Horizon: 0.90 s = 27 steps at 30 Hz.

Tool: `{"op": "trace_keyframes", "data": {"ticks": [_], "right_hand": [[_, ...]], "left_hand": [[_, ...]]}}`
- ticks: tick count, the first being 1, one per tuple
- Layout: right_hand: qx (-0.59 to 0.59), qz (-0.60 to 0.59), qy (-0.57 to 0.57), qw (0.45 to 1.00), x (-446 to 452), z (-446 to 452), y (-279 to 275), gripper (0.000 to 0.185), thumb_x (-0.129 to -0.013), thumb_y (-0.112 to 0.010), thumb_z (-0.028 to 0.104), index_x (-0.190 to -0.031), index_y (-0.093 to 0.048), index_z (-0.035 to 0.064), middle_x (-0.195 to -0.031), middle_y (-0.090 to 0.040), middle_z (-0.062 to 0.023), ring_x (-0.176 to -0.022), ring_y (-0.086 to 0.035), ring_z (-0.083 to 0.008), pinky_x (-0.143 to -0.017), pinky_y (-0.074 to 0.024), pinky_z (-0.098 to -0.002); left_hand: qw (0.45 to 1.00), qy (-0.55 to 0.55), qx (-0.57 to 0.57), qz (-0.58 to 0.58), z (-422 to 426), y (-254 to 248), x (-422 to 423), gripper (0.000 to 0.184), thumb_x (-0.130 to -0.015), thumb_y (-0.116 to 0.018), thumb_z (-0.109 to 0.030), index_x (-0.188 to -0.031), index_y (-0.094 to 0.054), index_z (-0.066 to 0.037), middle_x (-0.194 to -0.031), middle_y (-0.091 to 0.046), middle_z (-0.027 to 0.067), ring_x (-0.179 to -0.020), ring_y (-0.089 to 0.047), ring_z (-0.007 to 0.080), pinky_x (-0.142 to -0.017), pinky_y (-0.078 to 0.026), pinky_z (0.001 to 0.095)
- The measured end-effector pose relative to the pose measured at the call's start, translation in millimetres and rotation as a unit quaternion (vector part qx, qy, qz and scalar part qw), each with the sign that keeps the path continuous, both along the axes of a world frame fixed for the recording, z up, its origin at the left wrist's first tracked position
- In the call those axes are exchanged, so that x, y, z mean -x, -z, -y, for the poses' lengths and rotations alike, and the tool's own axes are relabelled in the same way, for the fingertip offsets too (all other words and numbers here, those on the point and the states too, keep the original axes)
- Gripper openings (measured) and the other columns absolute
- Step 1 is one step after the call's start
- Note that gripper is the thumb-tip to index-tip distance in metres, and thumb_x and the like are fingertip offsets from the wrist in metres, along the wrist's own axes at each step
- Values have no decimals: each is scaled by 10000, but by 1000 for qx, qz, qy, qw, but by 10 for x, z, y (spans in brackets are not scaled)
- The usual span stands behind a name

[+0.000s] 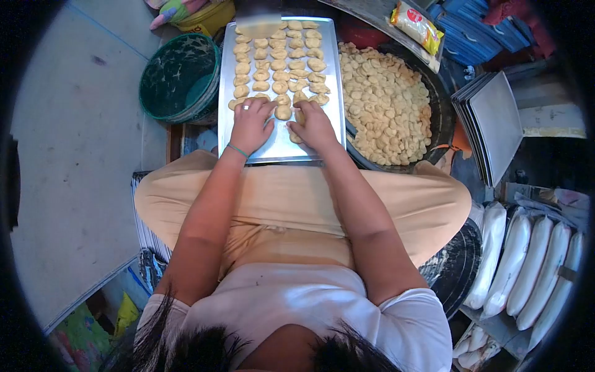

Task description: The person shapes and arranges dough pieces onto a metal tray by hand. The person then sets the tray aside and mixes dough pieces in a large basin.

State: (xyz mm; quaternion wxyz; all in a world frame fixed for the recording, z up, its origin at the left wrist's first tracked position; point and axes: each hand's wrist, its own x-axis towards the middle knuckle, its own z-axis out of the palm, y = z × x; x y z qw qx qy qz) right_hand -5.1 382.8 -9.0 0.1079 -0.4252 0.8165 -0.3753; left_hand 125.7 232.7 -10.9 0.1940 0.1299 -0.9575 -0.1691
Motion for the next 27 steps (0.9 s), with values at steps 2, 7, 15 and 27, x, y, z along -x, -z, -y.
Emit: {"op": "trace_keyframes", "data": {"ticks": [2,7,15,27], "right_hand": [[-30,-7,-7,999,33,-99,-37,314,-792,-731,167,-1065,-652,35,-1034,-619,-161,-915,-634,-346,-822,-510,-403],[59,156,29,986,220,-168,128,280,-774,-706,22,-1046,-643,18,-933,-617,-144,-859,-653,-272,-746,-525,-338],[-18,-1,-82,996,18,-309,-42,236,-740,-736,221,-880,-653,51,-863,-601,-146,-859,-612,-346,-754,-505,-417],[-16,122,66,990,402,-483,-66,226,-782,-706,117,-987,-668,29,-868,-654,-155,-789,-645,-335,-722,-523,-392]], "left_hand": [[1000,19,10,3,-67,17,56,392,-776,-694,-188,-1162,-646,-138,-1141,-590,45,-1142,-493,242,-968,-332,416],[999,21,29,34,-124,152,167,357,-778,-692,-188,-1130,-646,-145,-1085,-586,24,-1105,-506,235,-932,-353,412],[998,56,11,-6,-288,121,329,280,-799,-660,-173,-1078,-675,-162,-1060,-584,21,-1094,-506,233,-933,-349,424],[1000,18,24,6,-388,172,498,303,-789,-648,-125,-1090,-679,-134,-1016,-609,36,-1047,-533,228,-925,-349,407]]}}
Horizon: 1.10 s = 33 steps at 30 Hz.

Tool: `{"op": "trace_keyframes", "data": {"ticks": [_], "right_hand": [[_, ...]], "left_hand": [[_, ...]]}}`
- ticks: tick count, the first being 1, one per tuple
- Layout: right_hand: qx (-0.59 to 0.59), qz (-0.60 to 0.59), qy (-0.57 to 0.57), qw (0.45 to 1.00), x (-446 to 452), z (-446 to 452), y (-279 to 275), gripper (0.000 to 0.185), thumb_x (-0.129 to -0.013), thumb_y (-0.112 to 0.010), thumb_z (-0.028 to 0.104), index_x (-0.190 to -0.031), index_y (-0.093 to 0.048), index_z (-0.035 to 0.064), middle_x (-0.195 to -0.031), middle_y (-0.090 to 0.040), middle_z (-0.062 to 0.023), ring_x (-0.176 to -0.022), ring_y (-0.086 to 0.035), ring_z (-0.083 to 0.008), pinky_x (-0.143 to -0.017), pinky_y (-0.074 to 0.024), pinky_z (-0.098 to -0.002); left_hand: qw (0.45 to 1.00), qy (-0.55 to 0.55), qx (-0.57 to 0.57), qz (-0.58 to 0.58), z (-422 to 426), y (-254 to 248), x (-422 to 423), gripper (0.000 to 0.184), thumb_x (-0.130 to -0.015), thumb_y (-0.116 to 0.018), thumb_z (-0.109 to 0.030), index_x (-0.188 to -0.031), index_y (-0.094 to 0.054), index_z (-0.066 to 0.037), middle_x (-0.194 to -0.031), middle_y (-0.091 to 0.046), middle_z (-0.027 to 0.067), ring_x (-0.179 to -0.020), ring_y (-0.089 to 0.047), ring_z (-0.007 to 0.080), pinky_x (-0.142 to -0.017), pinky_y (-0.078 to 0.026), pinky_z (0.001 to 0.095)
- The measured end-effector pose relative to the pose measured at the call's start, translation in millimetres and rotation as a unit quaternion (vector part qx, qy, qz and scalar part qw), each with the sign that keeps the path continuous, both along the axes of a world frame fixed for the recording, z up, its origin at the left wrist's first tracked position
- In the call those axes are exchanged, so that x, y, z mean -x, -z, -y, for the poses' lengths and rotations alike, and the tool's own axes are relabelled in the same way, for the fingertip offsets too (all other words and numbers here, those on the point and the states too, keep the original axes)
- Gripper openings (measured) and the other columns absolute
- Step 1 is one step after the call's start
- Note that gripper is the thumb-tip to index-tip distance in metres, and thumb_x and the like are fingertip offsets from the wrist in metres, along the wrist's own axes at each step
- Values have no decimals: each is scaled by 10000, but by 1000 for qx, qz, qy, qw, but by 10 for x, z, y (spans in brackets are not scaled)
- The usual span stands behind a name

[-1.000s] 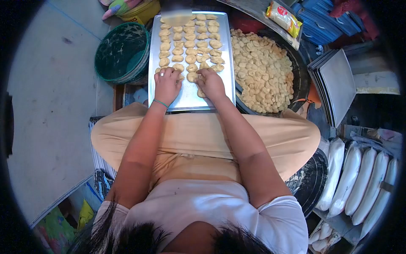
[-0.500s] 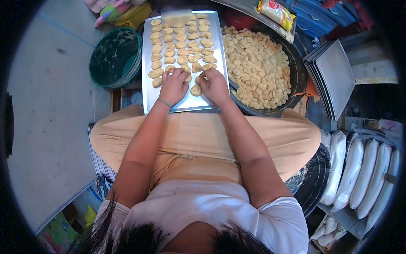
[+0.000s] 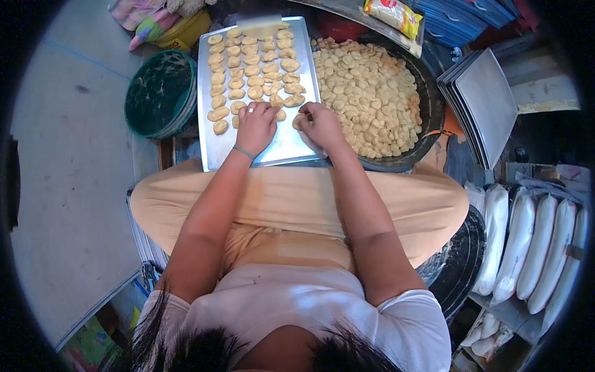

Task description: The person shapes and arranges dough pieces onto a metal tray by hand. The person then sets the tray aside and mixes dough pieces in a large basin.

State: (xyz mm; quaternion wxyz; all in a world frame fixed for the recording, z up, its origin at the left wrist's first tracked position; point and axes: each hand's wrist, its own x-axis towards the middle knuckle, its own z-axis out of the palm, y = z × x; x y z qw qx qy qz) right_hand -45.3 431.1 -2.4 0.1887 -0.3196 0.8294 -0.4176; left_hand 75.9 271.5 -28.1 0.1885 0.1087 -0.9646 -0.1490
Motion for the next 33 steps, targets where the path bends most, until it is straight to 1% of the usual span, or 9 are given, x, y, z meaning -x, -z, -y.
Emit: {"op": "trace_keyframes", "data": {"ticks": [3,9,13,15,18,24,25,30,33], "right_hand": [[16,-96,-79,992,-6,11,132,251,-764,-745,122,-984,-665,33,-918,-631,-152,-848,-634,-341,-752,-517,-384],[78,-172,18,982,56,97,208,183,-774,-753,110,-911,-660,31,-899,-621,-136,-805,-607,-317,-721,-498,-380],[249,-45,-49,966,-234,23,-1044,116,-791,-726,82,-857,-646,29,-817,-612,-89,-726,-586,-214,-668,-480,-312],[315,15,-177,932,-626,-296,-2054,132,-795,-714,101,-818,-606,29,-829,-583,-56,-765,-545,-165,-669,-431,-291],[390,-228,-329,830,-1082,-783,-2749,175,-702,-698,130,-836,-604,67,-784,-588,-44,-639,-542,-177,-567,-434,-309],[549,-324,-387,666,-1207,-736,-2934,305,-721,-673,133,-977,-511,99,-746,-598,-40,-560,-531,-179,-511,-445,-329],[494,-272,-411,716,-1227,-841,-3003,238,-660,-665,138,-874,-572,93,-719,-573,-30,-553,-522,-151,-492,-424,-287],[578,-383,-285,662,-1208,-747,-2818,262,-712,-683,108,-932,-541,93,-719,-583,-51,-556,-532,-186,-500,-444,-316],[372,-325,-227,839,-1122,-1006,-2782,180,-661,-681,103,-830,-645,52,-747,-580,-60,-577,-544,-196,-509,-439,-283]], "left_hand": [[1000,-1,-4,-4,-38,-64,-38,309,-793,-648,-132,-1101,-671,-121,-1023,-604,48,-1065,-524,235,-929,-347,412],[1000,16,11,12,-139,-300,-260,300,-798,-653,-153,-1095,-671,-117,-1023,-598,52,-1060,-517,249,-915,-350,432],[997,29,13,70,-138,-599,-552,255,-784,-670,-176,-1034,-675,-126,-1001,-582,45,-1048,-528,248,-888,-356,434],[997,15,-8,78,-152,-664,-627,255,-787,-664,-172,-1036,-677,-122,-998,-587,54,-1044,-537,256,-894,-355,437],[998,23,-23,57,-299,-568,-610,256,-804,-649,-158,-1055,-678,-114,-1029,-602,52,-1038,-535,270,-903,-354,443],[993,81,74,-37,-655,-268,85,215,-830,-553,-113,-1018,-657,-122,-985,-600,43,-1039,-564,234,-877,-390,400],[994,70,84,-12,-661,-203,155,210,-843,-556,-129,-1029,-652,-122,-996,-601,37,-1032,-563,229,-873,-389,396],[991,54,106,67,-590,-11,314,146,-862,-542,-153,-971,-633,-119,-999,-605,27,-1007,-560,214,-852,-388,384],[992,57,106,48,-571,4,262,165,-814,-554,-148,-951,-638,-111,-998,-614,44,-1027,-555,244,-876,-386,395]]}}
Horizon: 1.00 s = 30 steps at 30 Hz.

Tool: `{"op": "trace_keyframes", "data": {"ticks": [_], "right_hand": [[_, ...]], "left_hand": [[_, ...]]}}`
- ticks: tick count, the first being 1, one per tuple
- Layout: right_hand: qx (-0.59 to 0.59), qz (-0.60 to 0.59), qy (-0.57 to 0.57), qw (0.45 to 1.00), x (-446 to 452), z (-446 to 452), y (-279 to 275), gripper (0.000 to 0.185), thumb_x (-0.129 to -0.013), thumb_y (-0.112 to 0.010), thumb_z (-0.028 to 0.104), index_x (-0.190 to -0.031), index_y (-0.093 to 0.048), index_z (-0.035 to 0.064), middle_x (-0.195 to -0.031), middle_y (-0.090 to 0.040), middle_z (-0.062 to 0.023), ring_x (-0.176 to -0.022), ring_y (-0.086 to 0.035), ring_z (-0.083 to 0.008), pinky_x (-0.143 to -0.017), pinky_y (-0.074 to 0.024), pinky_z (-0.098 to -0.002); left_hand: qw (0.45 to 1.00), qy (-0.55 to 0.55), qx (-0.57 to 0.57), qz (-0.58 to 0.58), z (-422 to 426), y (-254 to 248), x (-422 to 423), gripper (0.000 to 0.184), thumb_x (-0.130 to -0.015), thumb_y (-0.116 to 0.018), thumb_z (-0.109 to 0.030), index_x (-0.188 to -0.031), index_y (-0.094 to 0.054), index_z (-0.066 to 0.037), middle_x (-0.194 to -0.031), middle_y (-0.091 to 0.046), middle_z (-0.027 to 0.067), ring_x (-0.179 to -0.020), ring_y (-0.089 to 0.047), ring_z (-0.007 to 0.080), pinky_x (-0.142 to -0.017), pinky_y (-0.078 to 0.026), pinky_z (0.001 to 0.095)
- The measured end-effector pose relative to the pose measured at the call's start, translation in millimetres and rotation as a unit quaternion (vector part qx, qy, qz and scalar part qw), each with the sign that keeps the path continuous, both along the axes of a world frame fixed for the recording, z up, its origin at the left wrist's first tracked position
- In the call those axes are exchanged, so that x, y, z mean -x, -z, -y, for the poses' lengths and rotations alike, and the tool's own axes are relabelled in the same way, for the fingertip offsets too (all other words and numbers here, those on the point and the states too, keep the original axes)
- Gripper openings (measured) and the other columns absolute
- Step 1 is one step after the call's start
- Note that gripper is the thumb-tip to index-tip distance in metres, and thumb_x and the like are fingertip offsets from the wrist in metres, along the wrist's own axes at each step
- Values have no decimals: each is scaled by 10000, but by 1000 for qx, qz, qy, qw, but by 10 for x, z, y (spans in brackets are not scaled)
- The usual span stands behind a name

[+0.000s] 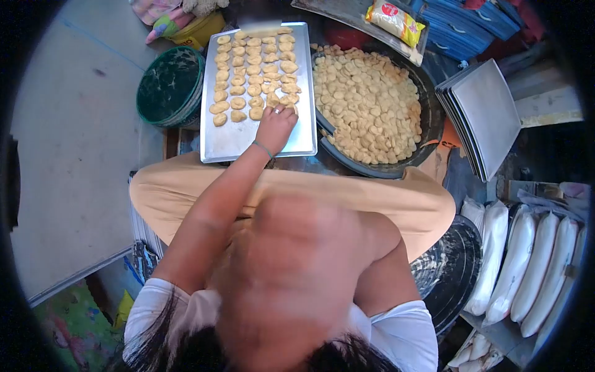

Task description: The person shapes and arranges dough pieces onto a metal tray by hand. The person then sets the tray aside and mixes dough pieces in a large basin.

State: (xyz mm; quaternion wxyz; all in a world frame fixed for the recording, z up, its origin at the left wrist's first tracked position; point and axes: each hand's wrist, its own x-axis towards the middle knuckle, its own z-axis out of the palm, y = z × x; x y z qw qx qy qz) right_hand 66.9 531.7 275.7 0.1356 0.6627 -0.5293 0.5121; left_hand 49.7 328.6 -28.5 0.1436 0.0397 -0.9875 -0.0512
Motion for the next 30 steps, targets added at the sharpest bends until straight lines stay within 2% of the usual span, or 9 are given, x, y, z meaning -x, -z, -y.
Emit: {"op": "trace_keyframes", "data": {"ticks": [3,6,9,11,17,20,24,28,30], "right_hand": [[-120,98,110,982,735,504,535,165,-812,-679,110,-959,-658,38,-834,-596,-142,-764,-599,-321,-703,-504,-385],[-343,141,216,903,1423,883,1949,348,-850,-695,161,-1195,-666,132,-943,-573,-106,-842,-578,-259,-746,-485,-379],[-371,151,237,885,1404,1084,2786,374,-861,-685,231,-1227,-659,159,-973,-554,-120,-892,-581,-274,-807,-477,-392],[-412,105,251,870,1329,1121,2966,364,-864,-675,291,-1198,-670,149,-970,-552,-117,-918,-586,-297,-841,-468,-428],[-260,218,277,899,1670,1507,2882,346,-846,-678,313,-1157,-690,160,-949,-570,-111,-891,-594,-282,-795,-473,-414],[-325,73,263,905,2027,1710,3077,325,-854,-674,293,-1139,-692,136,-949,-575,-123,-876,-606,-301,-773,-489,-415],[-259,208,279,901,2184,1989,2932,307,-863,-672,322,-1085,-706,112,-1010,-585,-129,-906,-619,-315,-793,-504,-410],[-330,126,272,895,2443,2219,3009,342,-878,-649,335,-1133,-683,109,-1054,-583,-134,-927,-622,-338,-783,-510,-430],[-257,154,292,908,2538,2354,3005,324,-881,-644,332,-1117,-688,113,-1026,-593,-137,-910,-623,-344,-782,-509,-434]], "left_hand": [[1000,10,-11,-13,59,-48,-186,231,-819,-588,-161,-1030,-656,-97,-1132,-611,90,-1131,-529,287,-940,-362,431],[996,-5,-82,33,40,-447,-592,277,-814,-638,-191,-1075,-662,-103,-1252,-588,106,-1216,-496,294,-964,-346,453],[989,-43,-126,70,106,-623,-863,302,-798,-676,-211,-1080,-666,-104,-1312,-570,107,-1261,-472,308,-986,-336,459],[984,-69,-148,65,141,-619,-885,296,-801,-679,-209,-1076,-670,-99,-1301,-571,96,-1262,-467,302,-990,-333,458],[981,-70,-175,48,258,-574,-683,298,-827,-670,-214,-1101,-666,-96,-1281,-583,88,-1252,-474,304,-1007,-321,465],[980,-69,-183,35,347,-480,-631,277,-827,-674,-203,-1085,-668,-105,-1256,-585,68,-1247,-469,293,-1006,-322,461],[978,-70,-195,33,411,-426,-602,280,-824,-679,-183,-1093,-665,-109,-1231,-590,66,-1243,-473,290,-1005,-316,450],[976,-70,-202,42,441,-405,-577,289,-822,-680,-174,-1103,-670,-107,-1242,-594,69,-1243,-480,287,-996,-309,440],[977,-69,-198,38,469,-385,-545,282,-823,-677,-174,-1098,-666,-112,-1233,-592,61,-1235,-482,286,-1000,-311,444]]}}
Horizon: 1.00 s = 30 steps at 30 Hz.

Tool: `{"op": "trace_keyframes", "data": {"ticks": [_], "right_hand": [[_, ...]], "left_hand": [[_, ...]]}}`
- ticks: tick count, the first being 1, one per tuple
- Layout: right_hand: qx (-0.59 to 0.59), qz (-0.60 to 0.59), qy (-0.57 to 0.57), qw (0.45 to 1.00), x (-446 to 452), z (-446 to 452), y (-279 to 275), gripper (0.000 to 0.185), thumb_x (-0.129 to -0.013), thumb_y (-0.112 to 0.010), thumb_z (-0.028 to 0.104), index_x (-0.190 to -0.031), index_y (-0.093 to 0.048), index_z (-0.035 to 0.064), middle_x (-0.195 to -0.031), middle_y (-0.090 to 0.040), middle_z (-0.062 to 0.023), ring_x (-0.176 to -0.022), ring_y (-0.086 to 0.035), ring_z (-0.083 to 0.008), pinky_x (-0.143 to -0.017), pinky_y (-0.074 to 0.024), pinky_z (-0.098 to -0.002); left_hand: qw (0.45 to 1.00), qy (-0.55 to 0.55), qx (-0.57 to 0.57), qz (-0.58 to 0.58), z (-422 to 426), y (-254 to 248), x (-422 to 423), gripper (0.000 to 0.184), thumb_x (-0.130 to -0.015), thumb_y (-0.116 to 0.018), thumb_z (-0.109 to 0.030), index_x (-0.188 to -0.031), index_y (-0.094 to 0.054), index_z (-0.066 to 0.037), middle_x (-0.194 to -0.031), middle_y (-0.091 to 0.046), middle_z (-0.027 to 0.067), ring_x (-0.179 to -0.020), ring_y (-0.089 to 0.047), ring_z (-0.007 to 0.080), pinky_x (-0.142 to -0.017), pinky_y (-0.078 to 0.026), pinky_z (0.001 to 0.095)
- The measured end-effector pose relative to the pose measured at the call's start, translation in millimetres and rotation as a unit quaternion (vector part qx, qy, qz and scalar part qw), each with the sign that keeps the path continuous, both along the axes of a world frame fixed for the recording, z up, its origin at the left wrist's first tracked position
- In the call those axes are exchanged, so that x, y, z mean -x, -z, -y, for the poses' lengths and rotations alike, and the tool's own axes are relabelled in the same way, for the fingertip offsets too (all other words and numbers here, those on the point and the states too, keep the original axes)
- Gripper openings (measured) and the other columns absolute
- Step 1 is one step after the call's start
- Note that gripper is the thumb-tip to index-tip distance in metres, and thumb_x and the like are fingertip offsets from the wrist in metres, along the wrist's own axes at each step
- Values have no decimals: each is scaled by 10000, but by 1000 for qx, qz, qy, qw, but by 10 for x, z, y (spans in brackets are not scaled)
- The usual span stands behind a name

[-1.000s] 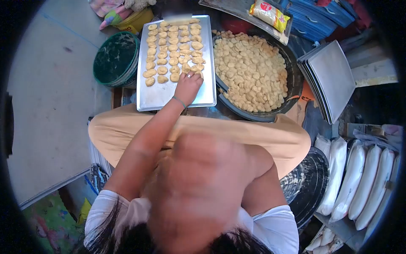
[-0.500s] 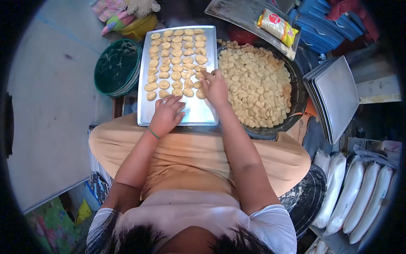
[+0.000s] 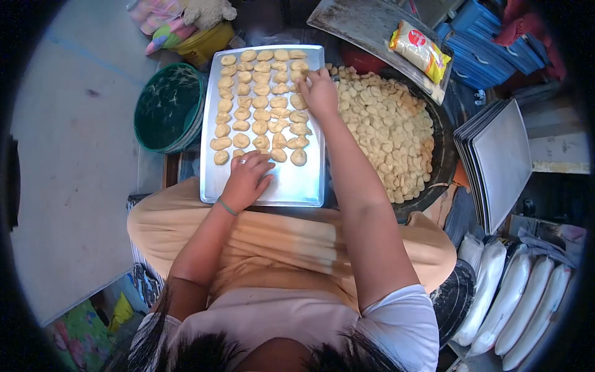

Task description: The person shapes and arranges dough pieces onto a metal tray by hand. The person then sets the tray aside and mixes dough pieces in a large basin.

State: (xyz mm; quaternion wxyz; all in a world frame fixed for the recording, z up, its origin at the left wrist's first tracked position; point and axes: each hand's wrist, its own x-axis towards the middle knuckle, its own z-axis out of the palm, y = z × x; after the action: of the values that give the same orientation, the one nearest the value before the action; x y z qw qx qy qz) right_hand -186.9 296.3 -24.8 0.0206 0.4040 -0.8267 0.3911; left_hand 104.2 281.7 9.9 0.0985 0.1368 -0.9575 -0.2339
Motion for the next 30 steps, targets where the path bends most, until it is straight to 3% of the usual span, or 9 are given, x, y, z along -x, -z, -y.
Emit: {"op": "trace_keyframes", "data": {"ticks": [10,12,13,14,17,19,26,28,30], "right_hand": [[198,128,112,965,888,-640,384,372,-764,-773,381,-803,-703,17,-891,-654,-191,-799,-637,-328,-727,-502,-412],[55,221,203,952,914,-1348,897,437,-746,-774,406,-904,-708,4,-991,-671,-223,-898,-655,-329,-775,-512,-406],[-61,187,220,955,1005,-1705,1530,625,-712,-783,448,-1125,-654,-4,-1055,-667,-247,-1014,-647,-340,-839,-514,-406],[-214,245,234,916,667,-1938,1395,813,-694,-785,461,-1326,-520,24,-1264,-572,-254,-1137,-585,-385,-892,-509,-423],[-486,144,174,844,-122,-2256,2076,819,-708,-771,412,-1414,-441,160,-1490,-314,-250,-1224,-498,-448,-922,-499,-468],[-487,209,170,831,-459,-2174,1404,753,-714,-759,374,-1388,-461,222,-1514,-242,-240,-1233,-471,-474,-923,-496,-488],[-300,152,107,936,147,-2965,2123,440,-684,-714,151,-1106,-596,108,-1043,-594,-186,-893,-638,-310,-776,-531,-428],[-147,439,205,862,254,-3005,1787,355,-714,-687,98,-1054,-586,79,-920,-590,-93,-797,-615,-204,-655,-512,-347],[-47,470,222,853,375,-2988,1593,322,-736,-666,72,-1048,-586,81,-856,-566,-44,-783,-579,-148,-615,-479,-305]], "left_hand": [[999,31,0,-18,-57,28,109,278,-814,-673,-148,-1088,-656,-108,-1197,-587,66,-1212,-498,286,-972,-335,458],[999,40,-2,-18,-108,57,124,269,-813,-675,-140,-1080,-659,-104,-1195,-593,65,-1205,-506,282,-971,-338,460],[999,46,-4,-13,-140,68,120,266,-814,-674,-138,-1077,-660,-104,-1194,-595,64,-1206,-505,280,-972,-338,458],[999,51,-5,-8,-184,83,122,262,-814,-674,-136,-1074,-662,-103,-1194,-597,64,-1207,-505,277,-973,-339,456],[997,77,-9,13,-282,120,131,257,-845,-668,-166,-1092,-666,-95,-1212,-605,69,-1227,-504,283,-1006,-327,436],[997,79,-13,12,-348,114,150,248,-847,-664,-159,-1088,-667,-99,-1216,-605,68,-1228,-503,280,-1006,-329,434],[994,104,-11,27,-501,48,46,274,-814,-662,-143,-1086,-656,-112,-1187,-608,60,-1203,-514,256,-1000,-342,435],[993,104,-39,34,-526,21,-49,272,-811,-652,-151,-1079,-660,-112,-1186,-603,66,-1187,-522,243,-990,-349,430],[995,78,-59,36,-509,-42,-143,265,-824,-652,-164,-1083,-662,-107,-1164,-618,69,-1168,-534,246,-979,-362,421]]}}
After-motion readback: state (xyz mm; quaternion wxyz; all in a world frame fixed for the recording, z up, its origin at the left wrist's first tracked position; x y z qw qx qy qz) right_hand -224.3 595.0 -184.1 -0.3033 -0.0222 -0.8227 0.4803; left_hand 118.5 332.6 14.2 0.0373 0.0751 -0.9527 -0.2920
